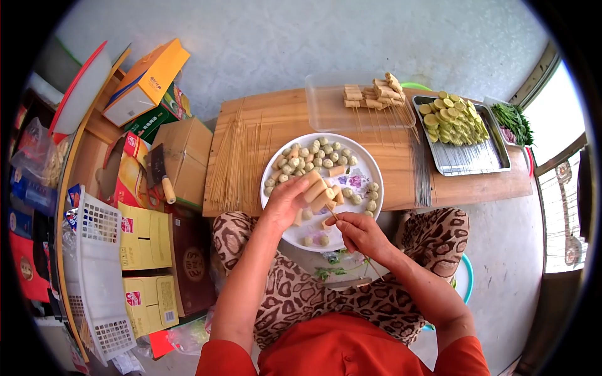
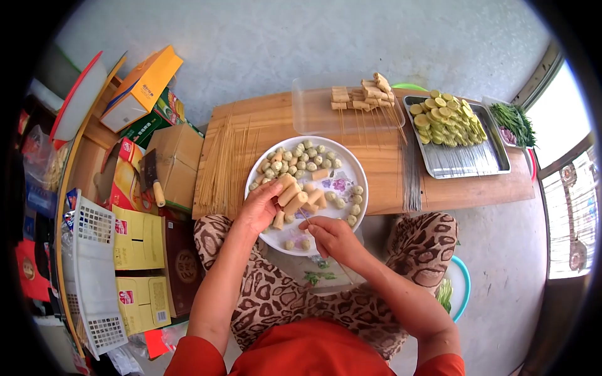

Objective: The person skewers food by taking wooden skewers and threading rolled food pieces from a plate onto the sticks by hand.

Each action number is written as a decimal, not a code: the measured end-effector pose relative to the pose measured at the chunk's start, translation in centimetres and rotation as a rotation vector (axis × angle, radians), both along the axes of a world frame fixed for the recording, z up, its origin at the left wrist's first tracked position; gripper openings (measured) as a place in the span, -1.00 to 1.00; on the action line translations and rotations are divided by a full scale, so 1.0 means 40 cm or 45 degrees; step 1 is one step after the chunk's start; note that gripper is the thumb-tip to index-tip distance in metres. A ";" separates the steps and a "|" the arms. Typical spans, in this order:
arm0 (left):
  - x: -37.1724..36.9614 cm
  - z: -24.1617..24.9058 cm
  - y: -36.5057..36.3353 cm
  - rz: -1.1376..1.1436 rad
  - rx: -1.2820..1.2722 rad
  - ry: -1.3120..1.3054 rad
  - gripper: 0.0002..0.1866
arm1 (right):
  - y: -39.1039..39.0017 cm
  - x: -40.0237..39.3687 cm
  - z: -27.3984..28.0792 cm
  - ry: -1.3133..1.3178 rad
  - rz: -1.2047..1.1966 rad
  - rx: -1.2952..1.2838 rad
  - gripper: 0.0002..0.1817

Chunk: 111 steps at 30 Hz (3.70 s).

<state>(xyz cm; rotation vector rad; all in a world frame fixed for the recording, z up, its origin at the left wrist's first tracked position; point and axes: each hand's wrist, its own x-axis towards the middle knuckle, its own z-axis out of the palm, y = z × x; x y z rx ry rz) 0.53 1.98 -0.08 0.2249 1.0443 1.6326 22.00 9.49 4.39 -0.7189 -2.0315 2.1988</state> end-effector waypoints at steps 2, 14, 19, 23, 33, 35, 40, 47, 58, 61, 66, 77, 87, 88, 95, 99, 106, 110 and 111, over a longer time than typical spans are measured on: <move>0.006 0.003 -0.003 0.004 0.004 -0.007 -0.66 | 0.002 -0.002 -0.009 0.033 -0.018 0.013 -0.70; 0.019 -0.064 -0.048 -0.434 -0.853 1.988 -0.79 | 0.019 0.031 0.002 0.039 -0.179 -0.065 -0.72; 0.041 -0.091 -0.069 -0.458 -0.911 2.257 -0.83 | 0.022 0.043 0.015 0.049 -0.161 -0.059 -0.72; 0.044 -0.117 -0.059 -0.438 -0.905 2.153 -0.83 | 0.020 0.048 0.014 0.036 -0.128 -0.045 -0.70; -0.061 -0.033 -0.051 0.258 -0.062 0.193 -0.78 | 0.010 0.055 0.027 -0.026 0.049 -0.054 -0.71; -0.069 -0.031 -0.054 0.251 -0.019 0.181 -0.76 | 0.005 0.053 0.013 -0.013 0.077 -0.056 -0.71; -0.066 -0.017 -0.047 0.357 -0.051 0.046 -0.78 | -0.001 0.044 0.008 0.030 0.140 -0.095 -0.69; -0.057 -0.015 -0.042 0.346 -0.036 0.052 -0.79 | -0.005 0.036 0.010 0.005 0.137 -0.093 -0.69; -0.053 -0.013 -0.035 0.331 -0.002 0.008 -0.80 | -0.003 0.033 0.006 -0.015 0.133 -0.072 -0.69; -0.054 -0.014 -0.035 0.325 0.000 0.002 -0.80 | -0.003 0.032 0.009 -0.025 0.125 -0.088 -0.69; -0.046 -0.004 -0.041 0.306 -0.012 0.040 -0.79 | -0.003 0.029 0.008 -0.016 0.099 -0.084 -0.70; -0.044 -0.011 -0.043 0.203 -0.035 0.067 -0.66 | -0.007 0.021 0.002 -0.022 0.111 -0.052 -0.69; -0.024 0.022 -0.040 0.172 -0.044 0.015 -0.69 | -0.015 0.007 -0.009 -0.021 0.084 -0.028 -0.70; -0.024 0.022 -0.040 0.169 -0.061 0.012 -0.72 | -0.015 0.007 -0.008 -0.022 0.083 -0.025 -0.70; -0.031 0.017 -0.039 0.073 -0.116 0.029 -0.69 | -0.013 0.002 -0.008 -0.043 0.045 -0.049 -0.72; -0.034 0.006 -0.033 0.048 -0.077 -0.019 -0.67 | -0.012 -0.002 -0.016 -0.044 0.044 -0.026 -0.71; -0.028 0.005 -0.035 0.021 -0.112 0.024 -0.67 | -0.011 -0.003 -0.021 -0.031 0.037 -0.031 -0.71; -0.023 0.009 -0.037 0.029 -0.123 0.035 -0.68 | -0.009 -0.007 -0.023 -0.013 0.011 -0.040 -0.74; -0.022 0.005 -0.034 0.041 -0.103 0.029 -0.64 | -0.009 -0.008 -0.021 -0.016 0.009 -0.032 -0.74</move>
